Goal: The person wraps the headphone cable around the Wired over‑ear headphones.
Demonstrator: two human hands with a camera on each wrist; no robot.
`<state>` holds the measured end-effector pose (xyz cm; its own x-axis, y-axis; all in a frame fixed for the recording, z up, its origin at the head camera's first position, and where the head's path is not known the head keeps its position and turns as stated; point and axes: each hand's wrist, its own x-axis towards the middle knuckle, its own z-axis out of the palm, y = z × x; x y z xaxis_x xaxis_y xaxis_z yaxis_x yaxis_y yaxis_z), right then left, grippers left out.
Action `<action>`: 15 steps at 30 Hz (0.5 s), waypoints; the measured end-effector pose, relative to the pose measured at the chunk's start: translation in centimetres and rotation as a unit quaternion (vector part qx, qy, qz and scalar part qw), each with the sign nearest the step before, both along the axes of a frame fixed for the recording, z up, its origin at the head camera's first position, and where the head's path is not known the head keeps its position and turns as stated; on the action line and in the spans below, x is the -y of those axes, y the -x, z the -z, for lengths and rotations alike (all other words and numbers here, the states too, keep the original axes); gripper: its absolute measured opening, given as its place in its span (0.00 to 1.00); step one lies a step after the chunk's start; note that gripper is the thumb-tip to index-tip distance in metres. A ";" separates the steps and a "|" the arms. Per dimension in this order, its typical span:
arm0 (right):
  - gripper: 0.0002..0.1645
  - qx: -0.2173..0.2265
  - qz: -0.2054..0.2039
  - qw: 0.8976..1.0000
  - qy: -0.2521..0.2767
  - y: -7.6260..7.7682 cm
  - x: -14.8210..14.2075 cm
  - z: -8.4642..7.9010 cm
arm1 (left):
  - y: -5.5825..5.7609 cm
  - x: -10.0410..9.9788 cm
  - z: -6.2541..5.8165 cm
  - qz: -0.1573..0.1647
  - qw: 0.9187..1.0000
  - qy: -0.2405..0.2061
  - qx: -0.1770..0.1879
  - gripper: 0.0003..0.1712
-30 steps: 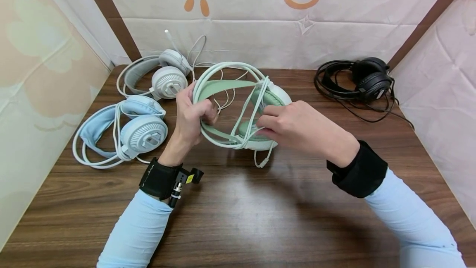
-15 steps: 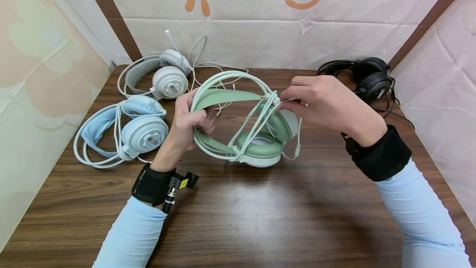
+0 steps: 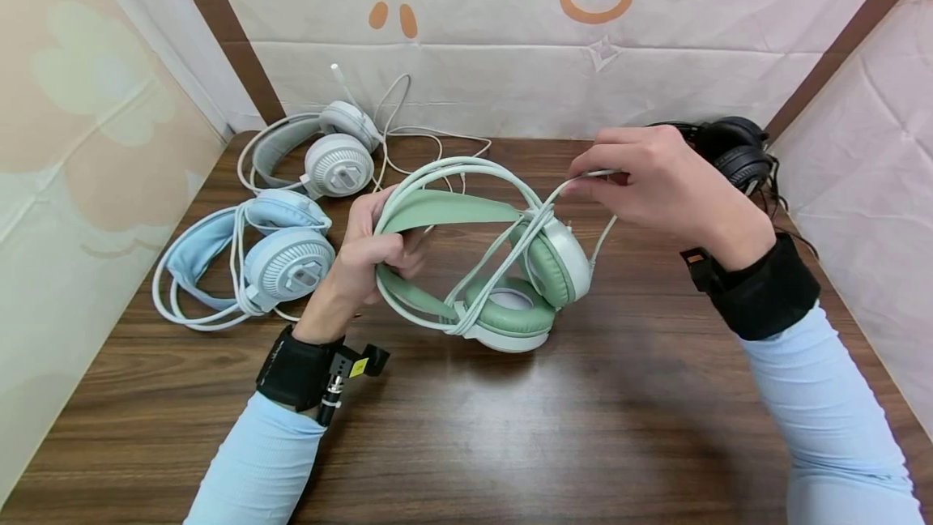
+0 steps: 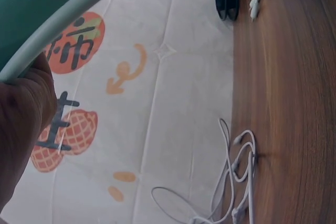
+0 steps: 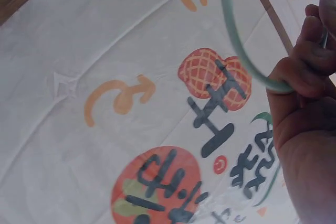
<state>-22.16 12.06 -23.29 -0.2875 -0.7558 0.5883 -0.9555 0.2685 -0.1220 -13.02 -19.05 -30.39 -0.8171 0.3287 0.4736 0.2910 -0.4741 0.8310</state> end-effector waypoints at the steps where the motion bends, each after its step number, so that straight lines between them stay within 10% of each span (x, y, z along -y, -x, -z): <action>1: 0.09 0.005 -0.004 1.000 0.007 0.2 -0.2 0.0 | 0.0 0.1 0.0 0.015 1.000 -0.014 -0.003 0.36; 15: 0.08 0.055 0.067 0.994 0.070 3.1 -3.4 0.4 | -0.2 0.6 0.1 0.112 0.990 -0.086 -0.020 0.39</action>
<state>-25.29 15.45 -23.65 -0.4484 -0.6199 0.6439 -0.8912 0.3649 -0.2694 -12.79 -19.64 -30.49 -0.7130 0.4108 0.5681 0.1937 -0.6633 0.7228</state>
